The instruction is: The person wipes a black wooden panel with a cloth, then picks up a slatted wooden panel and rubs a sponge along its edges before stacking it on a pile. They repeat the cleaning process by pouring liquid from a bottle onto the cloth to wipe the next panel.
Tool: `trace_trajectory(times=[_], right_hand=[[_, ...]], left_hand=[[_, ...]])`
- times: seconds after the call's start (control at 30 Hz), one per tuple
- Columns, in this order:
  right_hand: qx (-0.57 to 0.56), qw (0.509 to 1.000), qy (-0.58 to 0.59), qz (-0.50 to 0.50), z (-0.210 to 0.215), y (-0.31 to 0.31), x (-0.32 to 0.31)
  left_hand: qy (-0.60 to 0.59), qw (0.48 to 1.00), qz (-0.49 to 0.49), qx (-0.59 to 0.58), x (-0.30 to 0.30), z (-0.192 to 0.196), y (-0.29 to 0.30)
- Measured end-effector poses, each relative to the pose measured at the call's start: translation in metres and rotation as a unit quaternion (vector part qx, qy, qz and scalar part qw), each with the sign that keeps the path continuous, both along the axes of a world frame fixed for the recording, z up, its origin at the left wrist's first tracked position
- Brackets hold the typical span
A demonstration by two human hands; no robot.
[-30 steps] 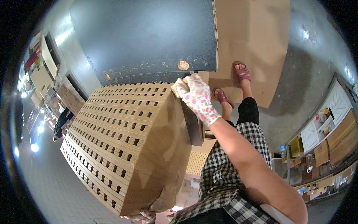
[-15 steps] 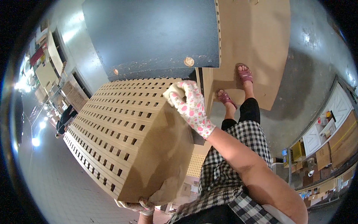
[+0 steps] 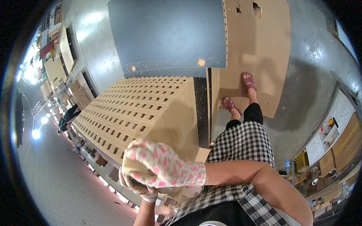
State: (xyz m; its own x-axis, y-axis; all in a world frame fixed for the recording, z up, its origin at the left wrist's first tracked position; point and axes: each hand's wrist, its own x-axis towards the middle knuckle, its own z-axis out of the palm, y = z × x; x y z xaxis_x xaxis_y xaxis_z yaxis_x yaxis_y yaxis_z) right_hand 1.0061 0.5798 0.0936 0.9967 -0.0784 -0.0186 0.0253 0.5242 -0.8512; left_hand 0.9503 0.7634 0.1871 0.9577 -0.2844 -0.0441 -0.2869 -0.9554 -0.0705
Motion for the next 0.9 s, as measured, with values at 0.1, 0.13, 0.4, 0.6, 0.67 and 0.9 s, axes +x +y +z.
trace_trajectory(times=[0.1,0.13,0.4,0.6,0.67,0.9], right_hand=[[-0.110,0.990,0.078,-0.034,-0.029,-0.007,0.010],[-0.156,0.975,0.132,-0.090,-0.046,-0.003,0.018],[-0.026,0.995,-0.099,-0.005,0.047,-0.009,-0.005],[-0.191,0.955,-0.225,-0.005,0.024,-0.046,0.004],[-0.165,0.953,-0.249,0.049,0.040,-0.038,-0.010],[0.033,0.993,-0.079,0.079,0.022,-0.036,-0.025]], left_hand=[[0.003,1.000,0.015,-0.028,-0.002,0.002,-0.001],[0.001,1.000,0.016,-0.016,0.001,0.002,-0.004],[0.048,0.984,0.026,-0.171,-0.033,-0.010,0.056],[-0.014,0.912,0.130,-0.389,0.001,0.019,-0.013],[0.070,0.920,0.054,-0.382,0.012,0.032,-0.029],[0.020,0.802,0.285,-0.525,0.008,0.051,-0.061]])
